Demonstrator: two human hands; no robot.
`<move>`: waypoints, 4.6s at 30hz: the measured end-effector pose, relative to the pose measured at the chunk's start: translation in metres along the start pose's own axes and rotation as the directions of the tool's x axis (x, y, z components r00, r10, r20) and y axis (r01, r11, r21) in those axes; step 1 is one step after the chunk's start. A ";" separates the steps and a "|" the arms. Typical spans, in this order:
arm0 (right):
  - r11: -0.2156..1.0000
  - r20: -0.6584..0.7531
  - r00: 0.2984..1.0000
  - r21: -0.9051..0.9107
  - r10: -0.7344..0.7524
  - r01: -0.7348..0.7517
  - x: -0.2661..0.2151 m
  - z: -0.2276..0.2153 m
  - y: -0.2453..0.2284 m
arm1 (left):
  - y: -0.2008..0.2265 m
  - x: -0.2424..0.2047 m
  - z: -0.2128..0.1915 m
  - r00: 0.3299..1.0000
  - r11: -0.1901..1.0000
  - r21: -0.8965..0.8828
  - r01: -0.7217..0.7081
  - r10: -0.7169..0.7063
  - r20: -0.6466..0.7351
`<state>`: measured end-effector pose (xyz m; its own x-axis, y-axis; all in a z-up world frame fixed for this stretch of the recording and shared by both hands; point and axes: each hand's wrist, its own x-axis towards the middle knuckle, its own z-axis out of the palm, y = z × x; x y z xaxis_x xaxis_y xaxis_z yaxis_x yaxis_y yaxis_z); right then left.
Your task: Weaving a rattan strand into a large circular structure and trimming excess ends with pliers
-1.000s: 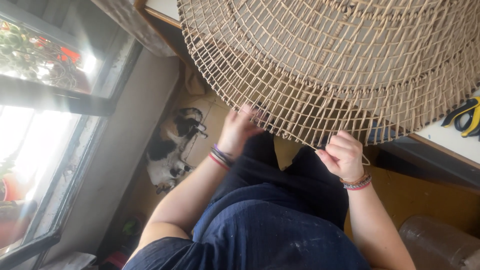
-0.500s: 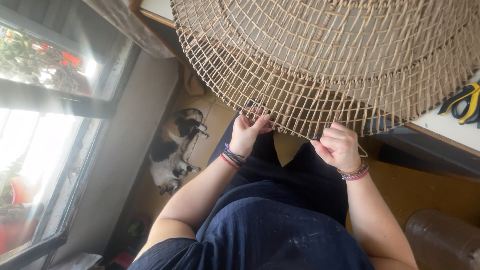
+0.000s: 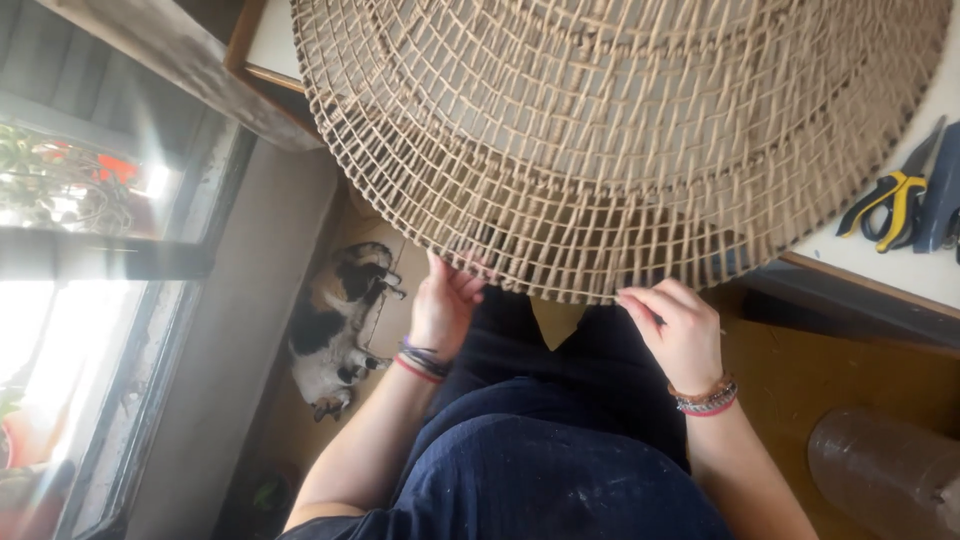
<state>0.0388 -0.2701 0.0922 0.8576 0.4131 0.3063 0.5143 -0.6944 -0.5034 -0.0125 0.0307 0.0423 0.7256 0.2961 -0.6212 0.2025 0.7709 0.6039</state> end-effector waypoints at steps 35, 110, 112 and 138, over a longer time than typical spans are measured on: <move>0.997 0.278 0.961 -0.071 -0.008 0.029 -0.023 -0.069 -0.044 | 0.020 -0.097 0.100 0.444 0.381 0.566 -0.731 -0.365 0.818; 0.973 0.005 0.993 -0.199 -0.120 0.119 -0.015 -0.104 0.002 | 0.035 -0.083 0.120 0.571 -0.202 0.534 -0.821 -0.317 0.757; 0.960 0.030 0.988 -0.233 -0.153 0.156 -0.007 -0.098 -0.013 | 0.019 -0.096 0.134 0.525 -0.117 0.514 -0.850 -0.289 0.801; 0.648 -0.259 0.793 -0.466 0.551 -0.603 0.047 -0.083 0.230 | 0.000 -0.069 0.159 0.622 0.482 0.583 -0.654 -0.097 0.777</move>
<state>0.1975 -0.4596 0.0580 0.9623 -0.2082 0.1748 -0.1862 -0.9733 -0.1345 0.0417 -0.0797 0.1647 0.9427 -0.3288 -0.0566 0.0068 -0.1507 0.9886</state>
